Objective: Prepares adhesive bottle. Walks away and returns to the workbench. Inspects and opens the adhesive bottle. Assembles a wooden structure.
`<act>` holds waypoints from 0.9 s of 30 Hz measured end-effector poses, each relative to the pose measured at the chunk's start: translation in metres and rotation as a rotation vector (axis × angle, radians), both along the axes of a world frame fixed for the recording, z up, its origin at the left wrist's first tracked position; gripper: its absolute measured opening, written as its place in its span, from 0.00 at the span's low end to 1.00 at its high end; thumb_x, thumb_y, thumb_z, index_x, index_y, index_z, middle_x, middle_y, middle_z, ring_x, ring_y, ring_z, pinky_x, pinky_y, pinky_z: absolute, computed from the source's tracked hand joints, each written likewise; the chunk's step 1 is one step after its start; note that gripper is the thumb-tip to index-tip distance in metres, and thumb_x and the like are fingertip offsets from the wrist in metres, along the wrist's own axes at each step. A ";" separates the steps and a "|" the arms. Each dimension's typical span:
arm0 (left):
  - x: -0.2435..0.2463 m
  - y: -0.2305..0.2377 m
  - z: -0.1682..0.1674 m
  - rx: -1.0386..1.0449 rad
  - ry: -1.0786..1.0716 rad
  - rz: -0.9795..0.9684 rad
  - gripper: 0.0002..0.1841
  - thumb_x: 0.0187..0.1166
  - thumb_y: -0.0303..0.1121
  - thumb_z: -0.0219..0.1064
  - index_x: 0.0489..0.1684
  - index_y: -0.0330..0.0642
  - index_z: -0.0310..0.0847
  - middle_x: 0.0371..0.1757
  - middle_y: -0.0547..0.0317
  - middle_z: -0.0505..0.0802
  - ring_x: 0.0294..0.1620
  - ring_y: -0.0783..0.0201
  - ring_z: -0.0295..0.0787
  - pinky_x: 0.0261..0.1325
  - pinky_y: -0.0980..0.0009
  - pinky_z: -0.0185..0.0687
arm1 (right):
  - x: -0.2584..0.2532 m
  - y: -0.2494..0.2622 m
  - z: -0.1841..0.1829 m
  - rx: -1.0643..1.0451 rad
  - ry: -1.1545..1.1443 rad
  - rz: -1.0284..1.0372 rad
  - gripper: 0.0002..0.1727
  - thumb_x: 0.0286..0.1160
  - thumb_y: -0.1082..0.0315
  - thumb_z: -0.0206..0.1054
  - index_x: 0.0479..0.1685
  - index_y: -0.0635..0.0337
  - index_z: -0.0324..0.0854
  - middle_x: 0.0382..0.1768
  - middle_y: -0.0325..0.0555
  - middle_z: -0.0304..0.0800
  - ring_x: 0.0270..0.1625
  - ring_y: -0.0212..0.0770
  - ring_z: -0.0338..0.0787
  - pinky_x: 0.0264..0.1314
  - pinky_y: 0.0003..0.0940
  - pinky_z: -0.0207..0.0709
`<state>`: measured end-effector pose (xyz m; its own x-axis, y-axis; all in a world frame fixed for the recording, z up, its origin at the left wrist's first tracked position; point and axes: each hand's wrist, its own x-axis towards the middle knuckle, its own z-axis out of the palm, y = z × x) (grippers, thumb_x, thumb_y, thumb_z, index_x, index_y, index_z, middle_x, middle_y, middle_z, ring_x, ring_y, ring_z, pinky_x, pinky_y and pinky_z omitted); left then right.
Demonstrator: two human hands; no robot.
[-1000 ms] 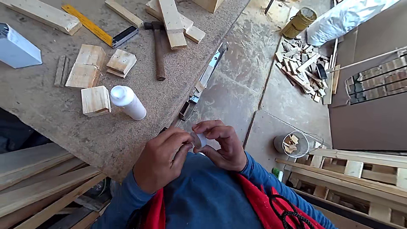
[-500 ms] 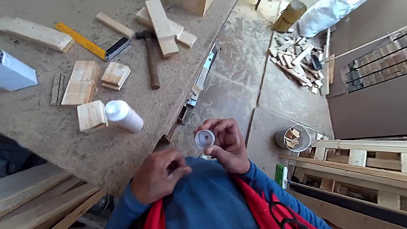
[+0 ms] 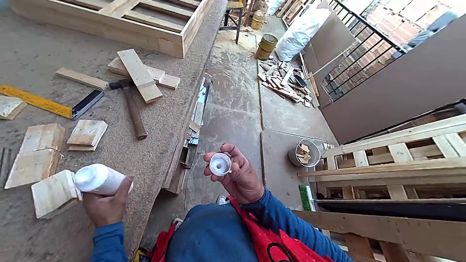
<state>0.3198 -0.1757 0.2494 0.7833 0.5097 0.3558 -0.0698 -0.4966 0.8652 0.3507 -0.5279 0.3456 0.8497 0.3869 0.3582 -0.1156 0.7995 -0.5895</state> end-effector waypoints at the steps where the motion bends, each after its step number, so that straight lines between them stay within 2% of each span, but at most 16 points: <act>1: -0.001 -0.006 0.005 0.042 -0.017 -0.043 0.47 0.54 0.52 0.86 0.71 0.28 0.71 0.56 0.42 0.90 0.55 0.55 0.92 0.63 0.51 0.88 | 0.000 -0.002 0.002 -0.048 -0.031 -0.034 0.23 0.81 0.64 0.69 0.73 0.52 0.74 0.67 0.68 0.86 0.62 0.59 0.93 0.63 0.47 0.88; 4: -0.012 -0.040 0.033 0.120 -0.105 -0.311 0.43 0.58 0.51 0.84 0.71 0.32 0.73 0.54 0.48 0.93 0.53 0.57 0.94 0.58 0.51 0.93 | -0.001 -0.015 0.022 -0.322 -0.219 -0.159 0.27 0.76 0.71 0.72 0.74 0.53 0.69 0.66 0.65 0.86 0.64 0.59 0.91 0.66 0.50 0.86; 5: -0.017 -0.055 0.045 0.147 -0.121 -0.394 0.41 0.58 0.52 0.84 0.70 0.35 0.76 0.54 0.50 0.94 0.53 0.58 0.94 0.58 0.52 0.93 | -0.002 -0.016 0.030 -0.424 -0.300 -0.202 0.29 0.75 0.72 0.74 0.74 0.53 0.68 0.64 0.62 0.87 0.62 0.57 0.92 0.64 0.48 0.88; 7: -0.021 -0.085 0.070 0.185 -0.138 -0.506 0.38 0.59 0.50 0.85 0.67 0.37 0.80 0.54 0.54 0.94 0.54 0.62 0.94 0.58 0.56 0.94 | 0.001 -0.015 0.045 -0.576 -0.476 -0.273 0.30 0.73 0.70 0.76 0.73 0.55 0.67 0.62 0.58 0.89 0.58 0.53 0.93 0.60 0.46 0.90; 9: -0.016 -0.109 0.085 0.169 -0.160 -0.587 0.35 0.58 0.46 0.85 0.64 0.34 0.81 0.52 0.53 0.95 0.53 0.62 0.95 0.57 0.57 0.95 | 0.006 -0.015 0.059 -0.684 -0.632 -0.308 0.31 0.74 0.67 0.77 0.73 0.53 0.66 0.62 0.53 0.89 0.59 0.51 0.93 0.61 0.45 0.91; 13: -0.005 -0.127 0.085 0.146 -0.179 -0.675 0.37 0.57 0.45 0.85 0.64 0.32 0.80 0.51 0.53 0.95 0.52 0.65 0.95 0.57 0.62 0.95 | 0.008 -0.022 0.084 -0.797 -0.778 -0.314 0.29 0.74 0.68 0.76 0.72 0.53 0.68 0.63 0.49 0.89 0.59 0.48 0.94 0.61 0.42 0.92; 18: -0.006 -0.131 0.096 0.241 -0.148 -0.650 0.34 0.57 0.46 0.85 0.63 0.37 0.83 0.50 0.56 0.95 0.49 0.67 0.95 0.54 0.63 0.95 | 0.012 -0.026 0.100 -0.880 -0.897 -0.305 0.27 0.76 0.66 0.75 0.70 0.54 0.68 0.64 0.47 0.89 0.60 0.44 0.93 0.61 0.39 0.91; 21: -0.006 -0.131 0.100 0.268 -0.172 -0.612 0.34 0.57 0.47 0.84 0.63 0.39 0.83 0.50 0.58 0.95 0.49 0.67 0.95 0.53 0.64 0.95 | 0.017 -0.027 0.102 -0.787 -0.837 -0.305 0.28 0.77 0.64 0.74 0.73 0.53 0.67 0.64 0.48 0.88 0.60 0.46 0.92 0.59 0.40 0.91; 24: -0.003 -0.129 0.097 0.222 -0.204 -0.619 0.36 0.56 0.47 0.86 0.63 0.35 0.83 0.50 0.55 0.95 0.51 0.68 0.95 0.56 0.64 0.94 | 0.018 -0.025 0.098 -0.606 -0.589 -0.280 0.25 0.81 0.65 0.69 0.74 0.55 0.68 0.63 0.55 0.85 0.59 0.50 0.90 0.58 0.45 0.89; 25: -0.001 -0.131 0.095 0.163 -0.216 -0.642 0.37 0.56 0.46 0.86 0.63 0.32 0.82 0.50 0.53 0.95 0.52 0.67 0.95 0.58 0.65 0.94 | 0.017 -0.025 0.094 -0.568 -0.494 -0.264 0.22 0.84 0.62 0.66 0.73 0.54 0.69 0.63 0.55 0.83 0.57 0.51 0.90 0.56 0.46 0.91; 27: 0.004 -0.139 0.091 -0.012 -0.219 -0.677 0.38 0.57 0.45 0.87 0.61 0.25 0.78 0.50 0.49 0.95 0.53 0.65 0.95 0.62 0.63 0.93 | 0.012 -0.018 0.076 -0.523 -0.323 -0.268 0.18 0.85 0.54 0.57 0.67 0.49 0.75 0.58 0.50 0.84 0.49 0.45 0.90 0.43 0.39 0.88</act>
